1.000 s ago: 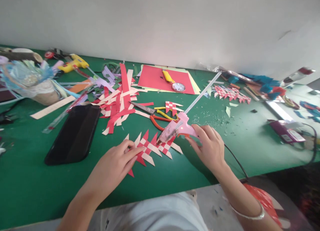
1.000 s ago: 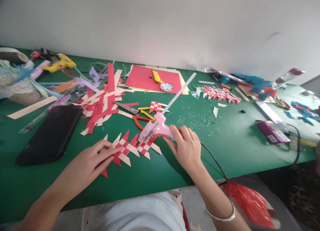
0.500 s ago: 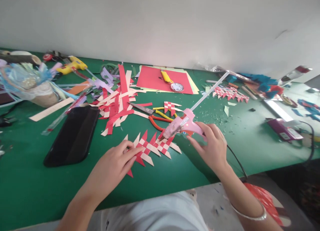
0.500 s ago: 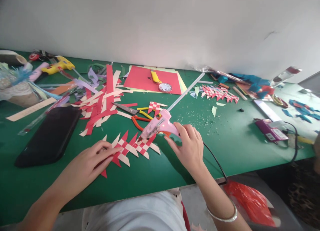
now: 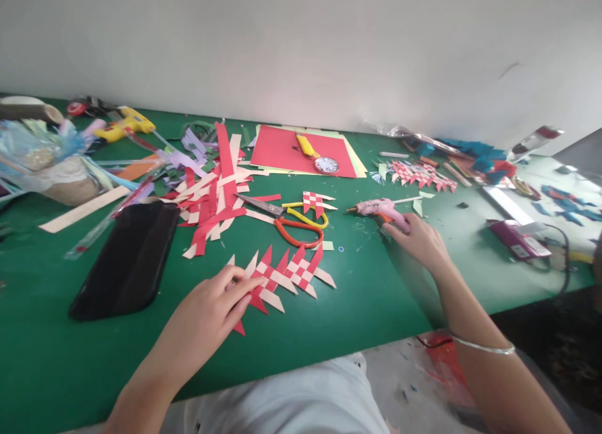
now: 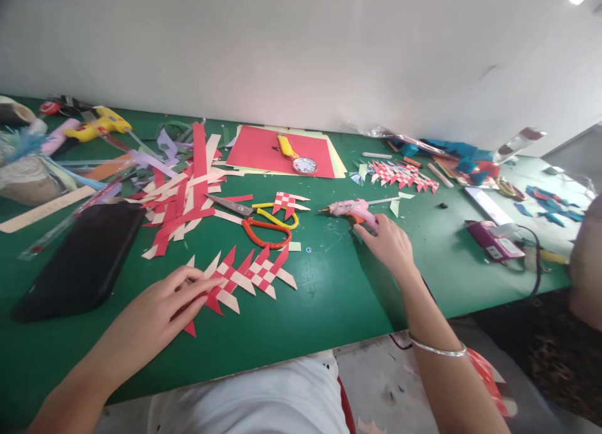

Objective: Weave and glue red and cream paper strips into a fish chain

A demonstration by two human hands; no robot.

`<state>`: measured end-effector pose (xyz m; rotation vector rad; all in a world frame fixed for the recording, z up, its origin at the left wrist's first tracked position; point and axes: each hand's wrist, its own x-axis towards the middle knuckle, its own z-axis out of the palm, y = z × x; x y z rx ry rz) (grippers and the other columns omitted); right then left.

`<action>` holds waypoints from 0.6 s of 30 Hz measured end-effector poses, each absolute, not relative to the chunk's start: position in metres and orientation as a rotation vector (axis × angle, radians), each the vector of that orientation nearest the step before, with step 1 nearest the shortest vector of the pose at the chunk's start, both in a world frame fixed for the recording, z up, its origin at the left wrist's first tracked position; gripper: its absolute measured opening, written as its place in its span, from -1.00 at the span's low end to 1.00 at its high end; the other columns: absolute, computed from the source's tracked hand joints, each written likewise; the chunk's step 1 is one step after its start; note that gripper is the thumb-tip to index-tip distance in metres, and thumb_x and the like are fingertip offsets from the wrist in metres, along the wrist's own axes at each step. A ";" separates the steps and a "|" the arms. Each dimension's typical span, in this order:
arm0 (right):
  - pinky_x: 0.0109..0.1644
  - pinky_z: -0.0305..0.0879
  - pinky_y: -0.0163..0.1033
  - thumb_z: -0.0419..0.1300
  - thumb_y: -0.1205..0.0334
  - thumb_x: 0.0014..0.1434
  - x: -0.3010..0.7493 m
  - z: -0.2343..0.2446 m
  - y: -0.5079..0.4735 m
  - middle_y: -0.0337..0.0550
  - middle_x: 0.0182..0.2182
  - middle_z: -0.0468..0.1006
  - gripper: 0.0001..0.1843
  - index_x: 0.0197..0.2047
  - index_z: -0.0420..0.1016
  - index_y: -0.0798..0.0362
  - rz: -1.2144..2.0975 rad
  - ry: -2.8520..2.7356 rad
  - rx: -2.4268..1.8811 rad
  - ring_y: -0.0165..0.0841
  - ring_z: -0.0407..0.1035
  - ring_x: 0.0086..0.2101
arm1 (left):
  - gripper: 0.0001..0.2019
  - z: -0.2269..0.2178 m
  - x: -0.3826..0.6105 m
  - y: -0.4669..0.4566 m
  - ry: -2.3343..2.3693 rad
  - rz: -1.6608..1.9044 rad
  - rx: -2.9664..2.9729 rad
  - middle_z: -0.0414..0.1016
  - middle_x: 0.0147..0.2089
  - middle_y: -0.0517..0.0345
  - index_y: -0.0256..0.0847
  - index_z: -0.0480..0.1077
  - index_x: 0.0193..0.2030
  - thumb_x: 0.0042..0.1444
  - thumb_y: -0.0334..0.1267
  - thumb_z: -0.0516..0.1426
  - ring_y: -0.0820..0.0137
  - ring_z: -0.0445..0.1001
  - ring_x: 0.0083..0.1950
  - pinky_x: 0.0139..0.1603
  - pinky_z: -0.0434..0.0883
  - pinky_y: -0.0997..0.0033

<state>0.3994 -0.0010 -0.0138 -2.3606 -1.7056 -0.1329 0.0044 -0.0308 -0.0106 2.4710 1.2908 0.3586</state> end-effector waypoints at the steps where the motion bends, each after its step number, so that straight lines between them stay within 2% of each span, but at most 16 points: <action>1: -0.34 0.18 -0.12 0.11 -0.08 0.07 0.394 -0.015 -0.003 -0.02 -0.38 0.43 -0.62 -0.24 0.39 0.07 -0.236 -1.724 -2.358 -0.18 0.32 -0.36 | -0.66 -0.011 0.004 -0.031 1.297 0.363 2.479 0.39 -0.16 0.11 -0.04 0.38 0.00 0.27 -0.21 -0.16 0.36 0.47 -0.22 -0.30 0.36 0.47; 3: -0.13 0.16 0.03 0.11 0.02 0.11 0.375 -0.014 -0.010 0.07 -0.20 0.41 -0.64 -0.10 0.38 0.07 -0.456 -1.739 -2.237 -0.08 0.30 -0.16 | -0.67 -0.013 0.003 -0.031 1.300 0.367 2.490 0.39 -0.16 0.12 -0.03 0.38 -0.01 0.27 -0.20 -0.16 0.36 0.47 -0.21 -0.30 0.36 0.46; 5: -0.04 0.16 0.02 0.06 0.13 0.17 0.351 -0.012 -0.017 0.00 -0.18 0.43 -0.73 -0.10 0.40 0.02 -0.302 -1.900 -1.993 -0.15 0.31 -0.14 | -0.67 -0.014 0.003 -0.031 1.295 0.366 2.491 0.38 -0.16 0.12 -0.03 0.38 -0.01 0.27 -0.20 -0.15 0.36 0.46 -0.21 -0.30 0.35 0.46; 7: -0.15 0.28 -0.15 0.07 0.19 0.17 0.330 -0.010 -0.022 -0.09 -0.27 0.45 -0.79 -0.14 0.42 0.02 0.210 -2.104 -1.737 -0.29 0.36 -0.27 | -0.68 -0.015 0.003 -0.030 1.289 0.371 2.487 0.38 -0.15 0.13 -0.03 0.38 0.00 0.27 -0.20 -0.14 0.36 0.46 -0.21 -0.29 0.34 0.46; 9: -0.25 0.33 -0.23 0.11 0.24 0.14 0.316 -0.010 -0.022 -0.14 -0.34 0.43 -0.82 -0.17 0.44 0.04 0.501 -2.090 -1.636 -0.37 0.36 -0.37 | -0.68 -0.016 0.003 -0.030 1.282 0.389 2.488 0.37 -0.15 0.13 -0.04 0.37 0.00 0.27 -0.20 -0.14 0.38 0.46 -0.24 -0.30 0.34 0.45; 11: -0.29 0.35 -0.25 0.14 0.29 0.10 0.311 -0.012 -0.020 -0.15 -0.37 0.42 -0.84 -0.21 0.45 0.06 0.583 -2.017 -1.643 -0.39 0.36 -0.41 | -0.68 -0.017 0.003 -0.030 1.277 0.407 2.495 0.37 -0.16 0.13 -0.05 0.38 0.00 0.27 -0.21 -0.14 0.39 0.46 -0.26 -0.30 0.34 0.44; 18: -0.34 0.36 -0.26 0.14 0.37 0.07 0.313 -0.015 -0.016 -0.15 -0.41 0.45 -0.90 -0.33 0.48 0.07 0.548 -1.950 -1.683 -0.40 0.37 -0.45 | -0.67 -0.016 0.003 -0.033 1.291 0.401 2.482 0.38 -0.15 0.10 -0.06 0.38 -0.01 0.27 -0.19 -0.15 0.34 0.46 -0.22 -0.31 0.34 0.42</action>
